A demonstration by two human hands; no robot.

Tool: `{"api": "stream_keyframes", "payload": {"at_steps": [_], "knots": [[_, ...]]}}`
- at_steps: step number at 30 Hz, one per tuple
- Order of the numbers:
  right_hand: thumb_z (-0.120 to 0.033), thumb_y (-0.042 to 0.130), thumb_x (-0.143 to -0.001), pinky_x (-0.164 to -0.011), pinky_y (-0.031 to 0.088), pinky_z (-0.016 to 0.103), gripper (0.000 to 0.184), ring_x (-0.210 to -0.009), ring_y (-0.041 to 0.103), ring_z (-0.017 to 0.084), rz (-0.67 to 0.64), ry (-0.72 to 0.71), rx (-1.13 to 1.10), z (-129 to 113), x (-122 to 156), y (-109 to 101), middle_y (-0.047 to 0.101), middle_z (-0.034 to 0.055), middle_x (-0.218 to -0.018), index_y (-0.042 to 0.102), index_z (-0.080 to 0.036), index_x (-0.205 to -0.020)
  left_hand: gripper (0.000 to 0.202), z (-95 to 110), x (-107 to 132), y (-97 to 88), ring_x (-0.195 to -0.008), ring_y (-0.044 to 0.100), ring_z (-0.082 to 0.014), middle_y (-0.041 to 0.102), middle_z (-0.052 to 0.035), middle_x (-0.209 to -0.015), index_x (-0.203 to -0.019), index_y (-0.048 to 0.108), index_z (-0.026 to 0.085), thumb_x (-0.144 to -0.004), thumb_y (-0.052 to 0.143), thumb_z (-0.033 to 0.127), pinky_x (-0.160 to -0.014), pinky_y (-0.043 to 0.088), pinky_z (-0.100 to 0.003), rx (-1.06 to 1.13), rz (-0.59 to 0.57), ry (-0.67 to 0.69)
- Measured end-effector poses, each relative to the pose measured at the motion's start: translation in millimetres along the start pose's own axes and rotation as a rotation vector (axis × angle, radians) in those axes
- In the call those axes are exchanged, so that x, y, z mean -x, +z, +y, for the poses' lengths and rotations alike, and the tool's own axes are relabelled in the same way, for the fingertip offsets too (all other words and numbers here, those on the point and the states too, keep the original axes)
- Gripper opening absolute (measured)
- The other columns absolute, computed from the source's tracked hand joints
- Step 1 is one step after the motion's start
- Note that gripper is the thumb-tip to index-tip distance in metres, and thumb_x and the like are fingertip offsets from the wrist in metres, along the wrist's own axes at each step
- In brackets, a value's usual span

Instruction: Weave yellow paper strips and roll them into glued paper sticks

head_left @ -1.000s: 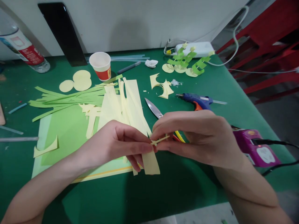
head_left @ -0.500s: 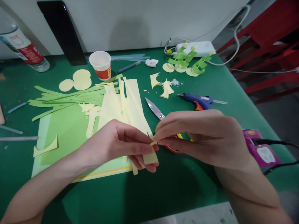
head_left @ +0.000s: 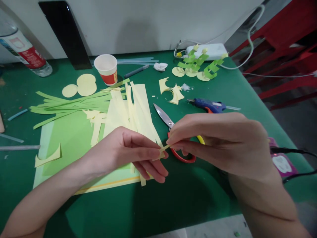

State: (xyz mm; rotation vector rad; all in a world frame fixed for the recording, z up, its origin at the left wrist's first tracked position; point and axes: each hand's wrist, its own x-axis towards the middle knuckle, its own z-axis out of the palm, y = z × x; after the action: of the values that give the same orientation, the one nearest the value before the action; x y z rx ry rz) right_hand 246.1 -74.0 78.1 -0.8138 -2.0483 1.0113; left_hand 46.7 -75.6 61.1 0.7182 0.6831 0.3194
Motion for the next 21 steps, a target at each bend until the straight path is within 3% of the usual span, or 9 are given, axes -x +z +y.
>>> {"api": "stream_keyframes", "payload": {"at_steps": [5,10,21], "knots": [[-0.009,0.061,-0.075,-0.051,0.046,0.015,0.009,-0.061,0.054,0.006,-0.036,0.006,0.001,1.8,1.9,-1.2,0.062,-0.0009,-0.071,0.058,-0.016,-0.079,0.007,1.2,0.8,1.4,-0.062,0.069,-0.0101,0.073,0.0031,-0.067,-0.073,0.071,0.019,-0.076,0.066,0.022,-0.056,0.055,-0.015,-0.020,0.035,0.006],[-0.010,0.057,-0.079,-0.045,0.042,0.014,0.009,-0.055,0.052,0.004,-0.055,0.076,0.032,0.2,1.7,-1.1,0.060,-0.0013,-0.065,0.057,-0.016,-0.072,0.003,0.3,1.3,1.7,-0.064,0.069,-0.0100,0.073,0.0036,-0.068,-0.073,0.071,0.019,-0.074,0.068,0.021,-0.057,0.055,-0.014,-0.059,0.056,-0.003],[-0.010,0.058,-0.078,-0.052,0.046,0.017,0.010,-0.060,0.055,0.006,-0.004,0.014,0.053,-2.4,1.5,-1.8,0.062,-0.0017,-0.068,0.059,-0.019,-0.074,0.008,2.8,1.6,2.7,-0.061,0.068,-0.0100,0.073,0.0022,-0.068,-0.072,0.071,0.019,-0.075,0.067,0.025,-0.056,0.055,-0.015,-0.077,0.085,0.010]]}}
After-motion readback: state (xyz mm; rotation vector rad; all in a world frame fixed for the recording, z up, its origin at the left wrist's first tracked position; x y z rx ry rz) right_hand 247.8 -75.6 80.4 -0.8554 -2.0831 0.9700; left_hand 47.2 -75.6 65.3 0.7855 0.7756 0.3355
